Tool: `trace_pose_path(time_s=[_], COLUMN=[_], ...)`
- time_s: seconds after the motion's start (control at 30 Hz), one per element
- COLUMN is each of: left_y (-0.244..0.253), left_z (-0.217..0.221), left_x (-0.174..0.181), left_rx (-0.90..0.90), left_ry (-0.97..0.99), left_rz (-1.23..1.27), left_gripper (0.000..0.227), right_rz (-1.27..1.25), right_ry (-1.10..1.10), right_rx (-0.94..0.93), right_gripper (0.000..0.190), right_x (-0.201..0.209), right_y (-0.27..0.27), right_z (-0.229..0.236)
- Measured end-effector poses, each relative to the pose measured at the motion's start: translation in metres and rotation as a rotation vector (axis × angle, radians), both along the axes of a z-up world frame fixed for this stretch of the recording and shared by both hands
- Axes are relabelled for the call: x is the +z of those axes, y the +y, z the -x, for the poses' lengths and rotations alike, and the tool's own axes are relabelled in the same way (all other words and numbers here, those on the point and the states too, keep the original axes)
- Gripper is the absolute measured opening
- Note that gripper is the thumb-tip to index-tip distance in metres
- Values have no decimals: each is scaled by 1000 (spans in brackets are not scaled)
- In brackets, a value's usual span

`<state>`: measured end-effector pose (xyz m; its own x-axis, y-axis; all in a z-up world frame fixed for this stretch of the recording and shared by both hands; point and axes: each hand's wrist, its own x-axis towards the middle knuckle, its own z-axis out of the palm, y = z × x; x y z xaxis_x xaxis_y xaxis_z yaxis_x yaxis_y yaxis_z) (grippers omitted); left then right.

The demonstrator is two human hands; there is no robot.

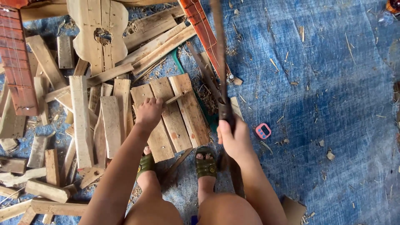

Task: A person uses a curved blade to shave layers off a piece of wood while sitting on a tarp.

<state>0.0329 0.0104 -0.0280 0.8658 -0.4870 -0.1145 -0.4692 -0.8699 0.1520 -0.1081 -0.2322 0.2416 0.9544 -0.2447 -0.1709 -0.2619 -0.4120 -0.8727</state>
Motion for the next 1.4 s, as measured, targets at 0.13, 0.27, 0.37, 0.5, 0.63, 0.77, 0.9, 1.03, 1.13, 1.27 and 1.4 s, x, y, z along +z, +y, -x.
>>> trace_pose_path(time_s=[0.13,0.27,0.37,0.5,0.63,0.77,0.9,1.03,1.13,1.27,1.4], left_y=[2,0,-1,-3,-4,-3,-3,-4,-3,-6,-5], left_z=[1,-4,0,1,4,0,2,4,6,0,3], left_x=[-4,-16,-5,12,13,1,17,19,14,25,0], left_rx=[10,7,20,31,28,38,37,16,8,-25,-14], left_ry=[7,41,42,50,30,39,16,-11,42,34,25], left_rz=[-14,-20,-20,-27,-39,-13,-9,-34,-32,-49,-32], left_gripper=[30,31,31,31,31,23,22,20,20,20,20], right_rz=[-51,12,-5,23,42,97,52,75,160,46,-206], right_ry=[150,673,709,663,623,403,4,-35,466,716,749], right_rx=[3,159,134,138,59,-57,-84,-76,7,104,92], right_gripper=[32,69,69,61,55,42,40,34,46,64,73], right_x=[-69,-141,-143,-123,-111,-45,18,-26,-90,-154,-163], right_y=[4,2,2,4,6,8,4,-1,6,-3,-12], right_z=[11,21,21,18,16,0,5,5,11,22,27])
